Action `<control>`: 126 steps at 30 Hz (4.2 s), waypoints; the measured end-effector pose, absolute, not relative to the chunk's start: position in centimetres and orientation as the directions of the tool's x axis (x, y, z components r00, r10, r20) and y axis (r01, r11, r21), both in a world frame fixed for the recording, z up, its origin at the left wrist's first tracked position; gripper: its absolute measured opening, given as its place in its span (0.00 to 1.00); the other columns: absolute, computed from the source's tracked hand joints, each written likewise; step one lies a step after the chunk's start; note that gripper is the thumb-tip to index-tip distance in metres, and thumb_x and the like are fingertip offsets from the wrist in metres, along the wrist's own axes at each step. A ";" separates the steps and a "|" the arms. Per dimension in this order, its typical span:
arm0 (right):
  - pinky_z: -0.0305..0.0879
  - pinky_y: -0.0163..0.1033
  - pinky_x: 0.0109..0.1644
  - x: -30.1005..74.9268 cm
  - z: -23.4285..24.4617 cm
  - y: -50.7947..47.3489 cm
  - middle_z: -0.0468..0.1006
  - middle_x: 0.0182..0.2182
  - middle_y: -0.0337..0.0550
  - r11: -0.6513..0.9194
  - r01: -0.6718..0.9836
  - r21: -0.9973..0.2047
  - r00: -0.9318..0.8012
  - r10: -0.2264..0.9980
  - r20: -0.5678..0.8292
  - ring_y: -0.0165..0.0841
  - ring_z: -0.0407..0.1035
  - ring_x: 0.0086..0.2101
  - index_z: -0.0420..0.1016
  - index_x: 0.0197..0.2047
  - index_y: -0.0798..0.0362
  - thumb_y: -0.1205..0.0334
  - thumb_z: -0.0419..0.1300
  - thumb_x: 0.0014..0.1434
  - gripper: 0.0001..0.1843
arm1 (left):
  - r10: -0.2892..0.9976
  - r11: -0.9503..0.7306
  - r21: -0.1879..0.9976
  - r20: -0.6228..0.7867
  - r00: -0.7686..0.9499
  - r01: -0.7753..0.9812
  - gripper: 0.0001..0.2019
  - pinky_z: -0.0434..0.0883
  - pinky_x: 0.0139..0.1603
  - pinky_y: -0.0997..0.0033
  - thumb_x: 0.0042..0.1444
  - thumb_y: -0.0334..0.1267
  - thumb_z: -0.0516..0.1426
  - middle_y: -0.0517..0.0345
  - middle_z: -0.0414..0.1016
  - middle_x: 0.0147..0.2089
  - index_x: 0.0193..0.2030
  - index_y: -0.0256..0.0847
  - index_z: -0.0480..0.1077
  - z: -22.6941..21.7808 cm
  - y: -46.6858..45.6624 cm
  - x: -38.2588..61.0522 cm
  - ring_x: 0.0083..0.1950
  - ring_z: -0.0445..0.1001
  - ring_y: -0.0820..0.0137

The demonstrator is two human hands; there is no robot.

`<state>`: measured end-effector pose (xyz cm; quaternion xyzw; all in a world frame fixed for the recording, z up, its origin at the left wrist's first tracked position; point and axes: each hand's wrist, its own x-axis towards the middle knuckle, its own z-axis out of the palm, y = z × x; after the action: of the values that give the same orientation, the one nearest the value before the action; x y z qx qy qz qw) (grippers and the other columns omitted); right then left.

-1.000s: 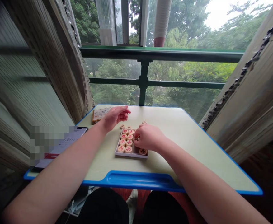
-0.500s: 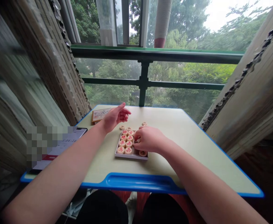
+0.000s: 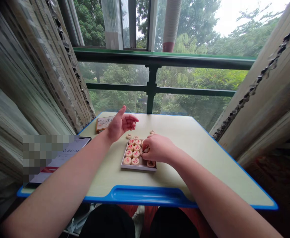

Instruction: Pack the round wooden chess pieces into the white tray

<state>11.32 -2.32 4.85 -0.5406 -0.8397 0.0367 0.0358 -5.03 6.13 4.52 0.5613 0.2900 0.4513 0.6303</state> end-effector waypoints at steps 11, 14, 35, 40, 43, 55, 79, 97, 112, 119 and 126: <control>0.54 0.33 0.28 11.2 5.2 -2.4 0.76 0.28 0.40 0.377 0.922 -0.083 -0.379 0.925 -0.010 0.32 0.66 0.30 0.77 0.33 0.49 0.53 0.59 0.46 0.12 | 0.882 -0.017 0.967 0.135 0.451 -0.256 0.40 0.62 0.24 0.72 0.51 0.67 0.34 0.52 0.69 0.20 0.24 0.35 0.73 4.9 5.9 -4.9 0.21 0.67 0.73; 0.54 0.33 0.28 11.0 5.2 -2.5 0.76 0.28 0.40 0.386 0.919 -0.080 -0.389 0.921 -0.020 0.32 0.66 0.30 0.77 0.32 0.49 0.58 0.59 0.46 0.09 | 0.878 -0.018 0.967 0.137 0.458 -0.254 0.40 0.62 0.23 0.72 0.50 0.68 0.35 0.53 0.69 0.19 0.24 0.35 0.73 4.9 5.9 -4.9 0.21 0.67 0.73; 0.58 0.34 0.32 11.2 4.9 -2.3 0.76 0.31 0.43 0.326 0.942 -0.076 -0.326 0.945 0.014 0.34 0.68 0.33 0.78 0.34 0.49 0.55 0.58 0.46 0.12 | 0.885 -0.016 0.979 0.108 0.453 -0.202 0.36 0.61 0.23 0.73 0.50 0.67 0.40 0.53 0.69 0.20 0.24 0.35 0.73 4.9 5.9 -4.8 0.21 0.66 0.73; 0.57 0.34 0.30 10.8 5.0 -2.4 0.77 0.30 0.41 0.317 0.947 -0.050 -0.317 0.949 0.008 0.33 0.68 0.31 0.78 0.33 0.47 0.57 0.58 0.47 0.11 | 0.887 -0.015 0.982 0.100 0.451 -0.188 0.36 0.62 0.23 0.73 0.50 0.67 0.40 0.53 0.69 0.20 0.24 0.36 0.73 4.7 6.0 -4.8 0.21 0.67 0.73; 0.56 0.34 0.30 10.7 5.0 -2.5 0.78 0.30 0.41 0.331 0.943 -0.029 -0.331 0.944 0.007 0.34 0.68 0.31 0.79 0.33 0.46 0.57 0.58 0.47 0.10 | 0.888 -0.020 0.983 0.101 0.448 -0.182 0.36 0.62 0.23 0.72 0.50 0.67 0.40 0.53 0.69 0.20 0.24 0.36 0.73 4.7 6.1 -4.9 0.21 0.67 0.73; 0.57 0.35 0.31 10.8 4.8 -2.3 0.78 0.31 0.41 0.338 0.940 -0.052 -0.338 0.941 0.015 0.35 0.69 0.33 0.78 0.34 0.47 0.60 0.57 0.46 0.12 | 0.883 -0.022 0.983 0.104 0.458 -0.181 0.33 0.61 0.24 0.72 0.51 0.64 0.43 0.54 0.69 0.20 0.25 0.36 0.73 4.5 6.1 -4.8 0.21 0.66 0.73; 0.61 0.37 0.41 13.2 4.1 -0.1 0.73 0.34 0.45 0.407 0.882 -0.237 -0.335 0.896 0.292 0.34 0.66 0.37 0.78 0.32 0.52 0.62 0.58 0.50 0.08 | 0.891 -0.117 0.988 0.149 0.429 -0.102 0.16 0.60 0.26 0.75 0.50 0.47 0.55 0.58 0.68 0.22 0.29 0.33 0.71 3.9 6.2 -5.0 0.23 0.66 0.76; 0.54 0.33 0.28 11.6 4.3 -2.0 0.73 0.28 0.41 0.439 0.893 -0.098 -0.421 0.893 0.159 0.31 0.66 0.31 0.79 0.26 0.49 0.57 0.61 0.47 0.07 | 0.891 -0.090 0.993 0.114 0.439 -0.076 0.16 0.60 0.26 0.75 0.49 0.48 0.56 0.58 0.68 0.22 0.28 0.33 0.71 3.8 6.4 -4.8 0.23 0.65 0.76; 0.56 0.32 0.30 11.7 4.1 -1.9 0.74 0.31 0.40 0.440 0.892 -0.102 -0.429 0.896 0.117 0.31 0.66 0.33 0.77 0.29 0.48 0.58 0.59 0.46 0.07 | 0.898 -0.094 0.995 0.105 0.427 -0.046 0.12 0.60 0.26 0.74 0.47 0.43 0.56 0.59 0.67 0.22 0.28 0.33 0.70 3.9 6.0 -4.8 0.23 0.64 0.76; 0.58 0.33 0.32 12.0 4.7 -1.7 0.74 0.30 0.43 0.408 0.904 -0.123 -0.385 0.906 0.179 0.32 0.67 0.33 0.78 0.29 0.52 0.59 0.56 0.53 0.10 | 0.893 -0.121 0.992 0.128 0.432 -0.043 0.08 0.60 0.26 0.75 0.45 0.37 0.54 0.59 0.67 0.23 0.28 0.34 0.70 4.0 6.0 -4.9 0.24 0.64 0.76; 0.62 0.40 0.41 14.5 3.8 0.4 0.73 0.42 0.52 0.128 0.991 -0.050 -0.114 0.970 0.214 0.40 0.68 0.40 0.75 0.45 0.53 0.61 0.54 0.54 0.16 | 0.902 -0.121 0.992 0.122 0.415 -0.027 0.07 0.60 0.26 0.74 0.42 0.35 0.54 0.59 0.68 0.22 0.28 0.34 0.71 3.8 6.1 -4.9 0.23 0.65 0.76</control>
<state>14.55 0.40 3.77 -0.6584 -0.7445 -0.0527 0.0974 -4.89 6.15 3.80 0.6249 0.3499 0.4125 0.5630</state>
